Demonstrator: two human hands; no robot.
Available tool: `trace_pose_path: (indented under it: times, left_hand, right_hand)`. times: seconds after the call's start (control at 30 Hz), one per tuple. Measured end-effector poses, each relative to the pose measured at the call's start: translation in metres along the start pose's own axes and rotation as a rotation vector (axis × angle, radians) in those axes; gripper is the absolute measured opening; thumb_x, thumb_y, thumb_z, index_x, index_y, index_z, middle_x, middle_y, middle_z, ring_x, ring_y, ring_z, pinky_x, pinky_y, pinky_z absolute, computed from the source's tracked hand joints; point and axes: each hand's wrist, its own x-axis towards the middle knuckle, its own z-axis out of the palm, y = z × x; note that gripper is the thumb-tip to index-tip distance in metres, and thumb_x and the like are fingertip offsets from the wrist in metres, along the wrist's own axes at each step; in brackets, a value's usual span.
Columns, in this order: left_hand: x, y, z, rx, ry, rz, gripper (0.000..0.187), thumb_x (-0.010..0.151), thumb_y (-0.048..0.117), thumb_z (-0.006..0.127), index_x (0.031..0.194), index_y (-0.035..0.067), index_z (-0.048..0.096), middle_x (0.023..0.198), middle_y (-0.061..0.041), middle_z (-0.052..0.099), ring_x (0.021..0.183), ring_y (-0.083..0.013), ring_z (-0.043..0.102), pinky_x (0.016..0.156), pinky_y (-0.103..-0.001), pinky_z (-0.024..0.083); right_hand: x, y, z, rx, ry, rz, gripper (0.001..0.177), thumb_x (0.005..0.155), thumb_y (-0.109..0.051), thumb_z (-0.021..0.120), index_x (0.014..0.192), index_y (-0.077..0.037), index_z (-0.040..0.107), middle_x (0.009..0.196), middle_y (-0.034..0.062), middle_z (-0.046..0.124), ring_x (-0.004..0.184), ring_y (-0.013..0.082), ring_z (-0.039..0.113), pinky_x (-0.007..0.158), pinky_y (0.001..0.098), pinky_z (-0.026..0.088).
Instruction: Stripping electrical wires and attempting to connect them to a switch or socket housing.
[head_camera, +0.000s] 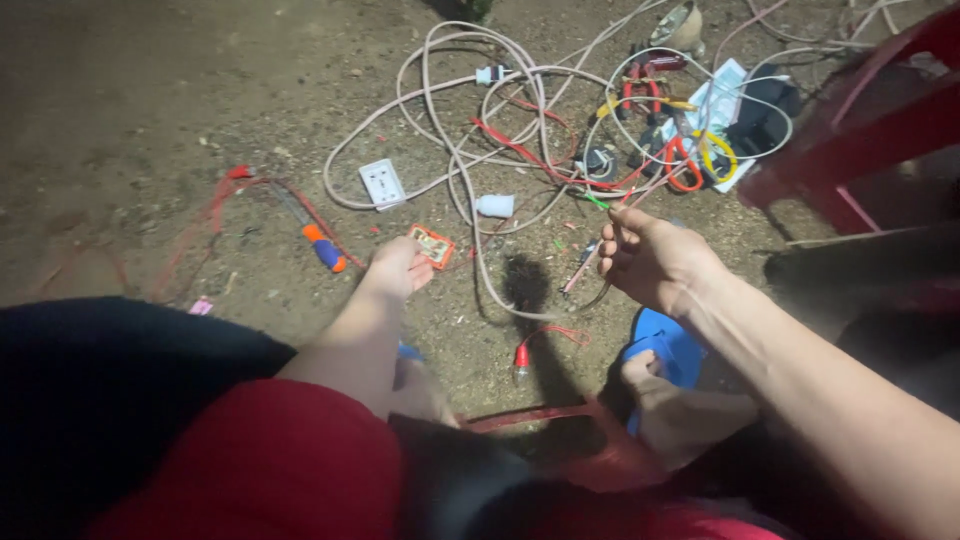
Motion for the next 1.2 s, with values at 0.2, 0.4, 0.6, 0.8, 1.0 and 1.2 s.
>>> trace_pose_path:
  times: [0.2,0.4,0.6,0.8,1.0,1.2]
  left_hand:
    - [-0.005,0.004,0.028,0.105,0.131,0.025,0.058,0.091,0.021,0.071,0.144,0.009,0.051,0.122,-0.016,0.069,0.112,-0.0365,0.071,0.098,-0.066,0.055]
    - [0.011,0.007,0.065,0.334,0.220,0.101,0.047,0.073,0.026,0.084,0.115,0.009,0.070,0.111,-0.020,0.063,0.087,-0.0386,0.070,0.062,-0.072,0.062]
    - [-0.073,0.024,0.059,0.375,0.234,0.024,0.047,0.077,0.027,0.076,0.117,0.004,0.069,0.103,-0.016,0.070,0.096,-0.0346,0.071,0.073,-0.067,0.062]
    - [0.018,-0.002,0.052,0.472,0.352,-0.067,0.051,0.069,0.032,0.080,0.114,0.009,0.073,0.108,-0.011,0.072,0.101,-0.0308,0.073,0.070,-0.057,0.065]
    - [-0.019,0.018,0.038,0.578,0.414,-0.114,0.049,0.075,0.038,0.070,0.119,0.015,0.069,0.115,-0.002,0.073,0.113,-0.0240,0.071,0.089,-0.050,0.059]
    - [-0.070,0.031,0.049,0.595,0.410,-0.076,0.057,0.076,0.038,0.059,0.126,0.014,0.070,0.122,0.000,0.073,0.120,-0.0210,0.068,0.099,-0.043,0.054]
  right_hand:
    - [-0.003,-0.016,-0.010,-0.036,0.090,0.013,0.017,0.098,-0.018,0.070,0.105,-0.007,0.059,0.090,0.0020,0.059,0.077,0.0132,0.063,0.071,0.0267,0.056]
    - [0.014,-0.012,-0.008,-0.047,0.130,-0.012,0.020,0.095,-0.015,0.074,0.106,-0.006,0.060,0.088,0.0073,0.063,0.073,0.0185,0.065,0.070,0.0353,0.058]
    - [-0.005,-0.012,0.014,-0.117,0.171,-0.021,0.018,0.095,-0.015,0.073,0.109,-0.008,0.064,0.084,0.0067,0.063,0.069,0.0178,0.065,0.071,0.0343,0.058]
    - [0.002,-0.005,0.012,-0.137,0.180,0.000,0.022,0.094,-0.014,0.070,0.114,-0.010,0.064,0.084,0.0080,0.065,0.069,0.0194,0.067,0.072,0.0367,0.059]
    - [0.007,-0.004,0.003,-0.124,0.200,0.005,0.020,0.094,-0.016,0.072,0.113,-0.010,0.067,0.086,0.0094,0.067,0.071,0.0197,0.067,0.072,0.0355,0.060]
    - [0.011,0.003,-0.003,-0.118,0.212,0.017,0.021,0.093,-0.016,0.073,0.114,-0.012,0.068,0.084,0.0103,0.069,0.070,0.0203,0.069,0.071,0.0362,0.061]
